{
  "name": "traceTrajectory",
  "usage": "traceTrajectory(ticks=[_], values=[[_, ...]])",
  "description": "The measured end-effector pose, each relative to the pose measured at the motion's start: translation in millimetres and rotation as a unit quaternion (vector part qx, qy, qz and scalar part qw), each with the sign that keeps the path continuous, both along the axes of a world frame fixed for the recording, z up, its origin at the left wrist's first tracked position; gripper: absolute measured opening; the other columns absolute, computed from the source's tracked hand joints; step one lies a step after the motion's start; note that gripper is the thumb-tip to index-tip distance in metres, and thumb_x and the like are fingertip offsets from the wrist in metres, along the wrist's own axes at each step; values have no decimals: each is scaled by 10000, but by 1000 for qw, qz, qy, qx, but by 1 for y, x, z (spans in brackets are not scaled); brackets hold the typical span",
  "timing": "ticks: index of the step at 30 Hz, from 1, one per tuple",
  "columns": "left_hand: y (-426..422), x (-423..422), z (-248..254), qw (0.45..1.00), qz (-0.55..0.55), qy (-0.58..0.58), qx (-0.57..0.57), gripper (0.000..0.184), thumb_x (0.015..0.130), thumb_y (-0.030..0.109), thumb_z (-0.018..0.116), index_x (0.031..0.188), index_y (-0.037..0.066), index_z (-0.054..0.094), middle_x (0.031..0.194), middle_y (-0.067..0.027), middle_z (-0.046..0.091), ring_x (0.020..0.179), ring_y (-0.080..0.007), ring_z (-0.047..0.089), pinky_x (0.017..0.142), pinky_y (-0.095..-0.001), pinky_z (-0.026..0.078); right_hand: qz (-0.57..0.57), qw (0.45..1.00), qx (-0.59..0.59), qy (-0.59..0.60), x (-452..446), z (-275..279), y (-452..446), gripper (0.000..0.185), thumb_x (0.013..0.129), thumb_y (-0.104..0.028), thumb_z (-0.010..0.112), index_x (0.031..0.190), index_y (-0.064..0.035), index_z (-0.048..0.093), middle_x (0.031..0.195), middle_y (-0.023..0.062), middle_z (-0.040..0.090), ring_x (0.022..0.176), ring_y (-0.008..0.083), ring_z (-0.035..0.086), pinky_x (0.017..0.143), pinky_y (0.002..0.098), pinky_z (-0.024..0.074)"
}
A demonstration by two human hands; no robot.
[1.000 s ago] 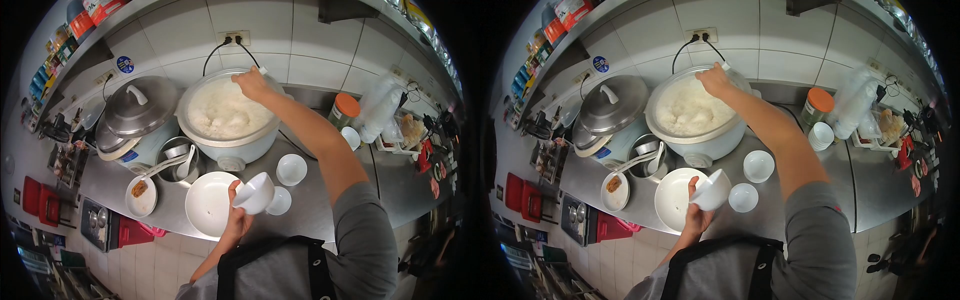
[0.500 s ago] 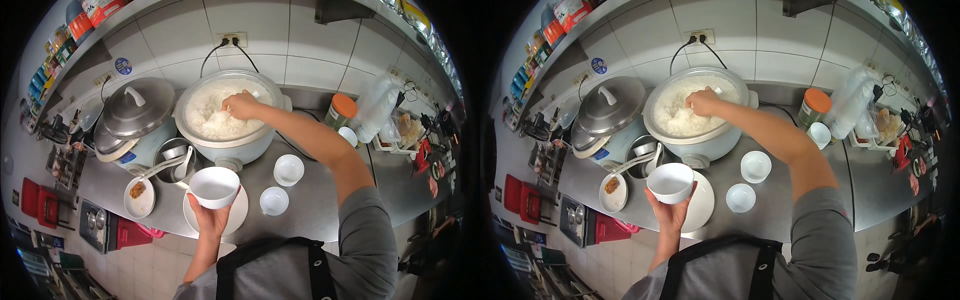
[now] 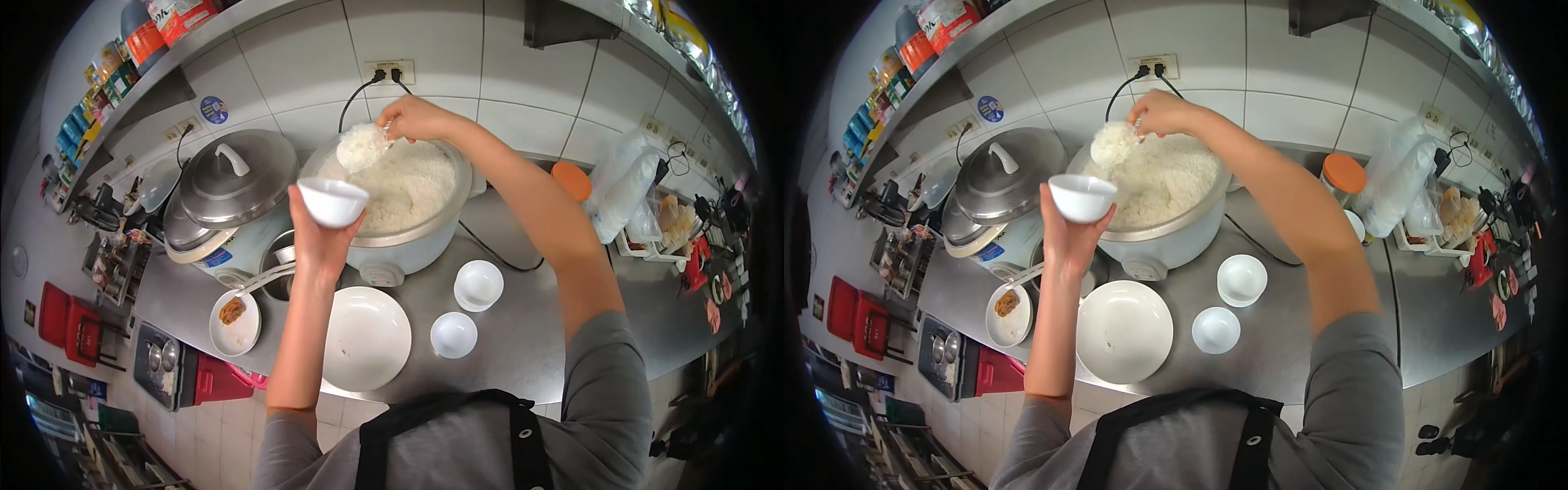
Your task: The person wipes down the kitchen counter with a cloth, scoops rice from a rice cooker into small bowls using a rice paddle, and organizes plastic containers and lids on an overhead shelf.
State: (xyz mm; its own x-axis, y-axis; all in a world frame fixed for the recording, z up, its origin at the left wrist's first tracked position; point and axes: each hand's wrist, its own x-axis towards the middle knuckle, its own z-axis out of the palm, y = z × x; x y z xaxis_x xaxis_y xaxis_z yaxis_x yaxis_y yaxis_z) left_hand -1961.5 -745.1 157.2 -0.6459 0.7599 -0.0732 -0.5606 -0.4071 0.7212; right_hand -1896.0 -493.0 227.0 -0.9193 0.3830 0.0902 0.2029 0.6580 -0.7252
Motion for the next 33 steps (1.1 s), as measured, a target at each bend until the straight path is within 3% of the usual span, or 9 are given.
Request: traceTrajectory(ticks=[3,6,9,12,18,22,28,31,33], values=[[30,-2,6,995,-42,-56,72,700,1012,644,293,1443,101,394,1453,-140,443,1324,-335,463,1098,-506,423,8,971,215,102,13,20,-40,323,779,-45,647,1094,-44,717,937,112,741,698,176,641,723,360,478],[47,-1,0,982,-81,-73,153,727,1008,664,208,1481,136,372,1493,-114,422,1348,-351,442,1116,-501,409,-1,850,516,107,27,14,-90,272,801,-37,639,1052,-87,730,879,75,741,751,205,665,820,369,416],[45,3,-4,977,-90,-85,175,700,1012,649,248,1471,139,389,1480,-106,437,1351,-333,444,1111,-498,413,-39,815,544,198,38,22,-93,246,827,-53,640,1043,-120,735,866,40,739,759,214,658,849,341,363],[38,-1,-11,977,-92,-95,167,672,1011,632,285,1462,148,405,1463,-96,456,1339,-317,461,1092,-487,431,-10,891,410,195,62,56,-94,222,838,-58,635,1022,-126,739,882,40,741,773,214,655,841,343,365],[27,-5,-20,983,-70,-87,146,608,1010,570,368,1454,158,418,1433,-101,489,1292,-373,497,1049,-463,471,70,906,397,132,31,11,-102,177,873,-88,636,1000,-129,752,923,51,750,794,189,671,878,326,372],[7,-21,-35,977,-68,-122,158,607,1000,539,413,1439,119,429,1419,-131,497,1283,-387,498,1048,-468,473,56,946,204,244,-2,14,-57,262,846,-19,589,1015,-155,735,891,75,743,801,234,679,997,394,351],[-35,-24,-31,975,2,-179,135,588,998,541,410,1379,97,478,1373,-136,529,1242,-364,538,1032,-482,486,-83,903,420,21,-75,-63,41,209,839,-23,609,977,-139,714,794,75,718,766,248,674,961,401,349],[-52,-26,-31,975,10,-176,134,595,998,535,418,1374,78,476,1367,-142,532,1237,-365,542,1027,-480,491,-124,865,485,30,-94,-90,61,202,829,-11,612,954,-137,708,774,80,713,740,237,669,936,395,349],[-60,-32,-35,973,-1,-181,145,607,1001,514,432,1390,48,457,1375,-167,522,1247,-370,533,1038,-475,485,-88,886,455,10,-97,-103,62,222,824,-10,617,974,-142,713,792,82,720,749,228,670,931,386,347]])
